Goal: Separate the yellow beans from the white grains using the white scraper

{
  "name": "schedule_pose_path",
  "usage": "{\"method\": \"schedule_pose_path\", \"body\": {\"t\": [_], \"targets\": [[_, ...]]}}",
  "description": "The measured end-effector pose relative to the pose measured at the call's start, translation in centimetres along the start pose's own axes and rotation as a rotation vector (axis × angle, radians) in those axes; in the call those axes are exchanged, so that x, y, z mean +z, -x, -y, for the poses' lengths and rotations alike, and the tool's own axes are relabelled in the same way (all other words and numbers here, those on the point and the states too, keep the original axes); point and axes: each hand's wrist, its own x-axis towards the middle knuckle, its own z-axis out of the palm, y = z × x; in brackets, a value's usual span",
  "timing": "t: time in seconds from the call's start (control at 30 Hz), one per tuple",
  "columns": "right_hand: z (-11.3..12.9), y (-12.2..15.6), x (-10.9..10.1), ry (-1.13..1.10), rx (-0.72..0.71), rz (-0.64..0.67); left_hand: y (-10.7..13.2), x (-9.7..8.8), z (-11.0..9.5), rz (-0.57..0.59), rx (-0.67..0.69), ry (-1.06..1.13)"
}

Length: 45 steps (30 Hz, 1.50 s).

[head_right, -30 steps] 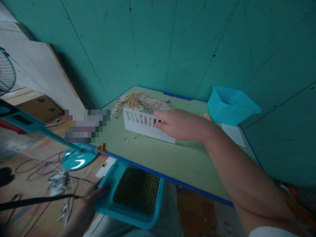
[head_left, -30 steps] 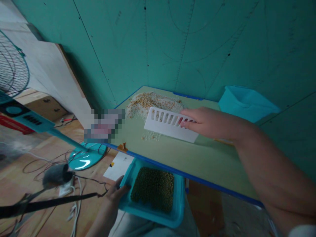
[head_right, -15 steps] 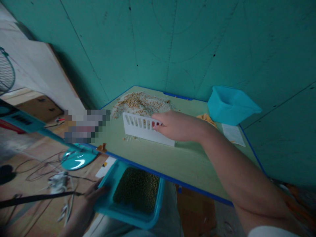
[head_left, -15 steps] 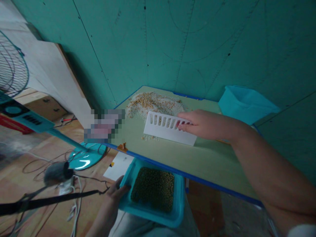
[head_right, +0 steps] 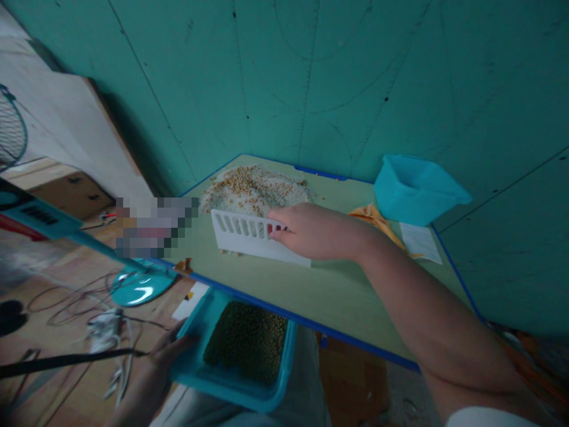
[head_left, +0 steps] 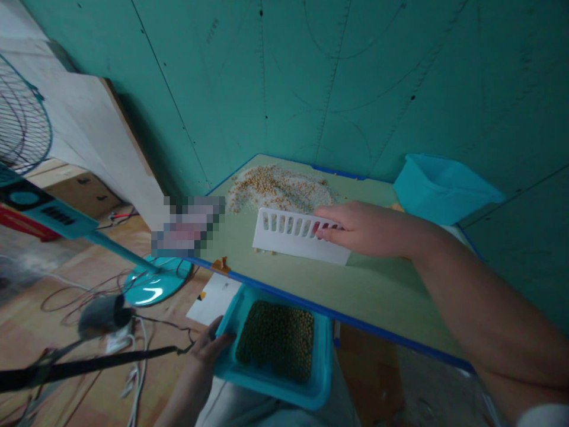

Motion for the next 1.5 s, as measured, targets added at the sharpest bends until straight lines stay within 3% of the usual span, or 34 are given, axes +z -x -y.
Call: {"method": "schedule_pose_path", "body": {"t": [0.43, 0.63, 1.17, 1.3, 1.5], "targets": [[0.3, 0.3, 0.1, -0.053, -0.081, 0.027, -0.4, -0.2, 0.1, -0.014, -0.003, -0.008], [0.7, 0.6, -0.2, -0.103, -0.138, 0.073, 0.0, 0.2, -0.3, 0.045, -0.008, 0.006], [1.8, 0.8, -0.3, -0.232, -0.221, 0.159, -0.4, -0.1, -0.1, 0.01, -0.005, 0.018], [0.5, 1.3, -0.7, -0.322, -0.173, 0.041, -0.2, -0.1, 0.0, -0.001, -0.011, 0.002], [-5.2, 1.3, -1.7, -0.6, 0.085, -0.336, -0.5, -0.3, 0.3, -0.056, -0.011, -0.028]]}}
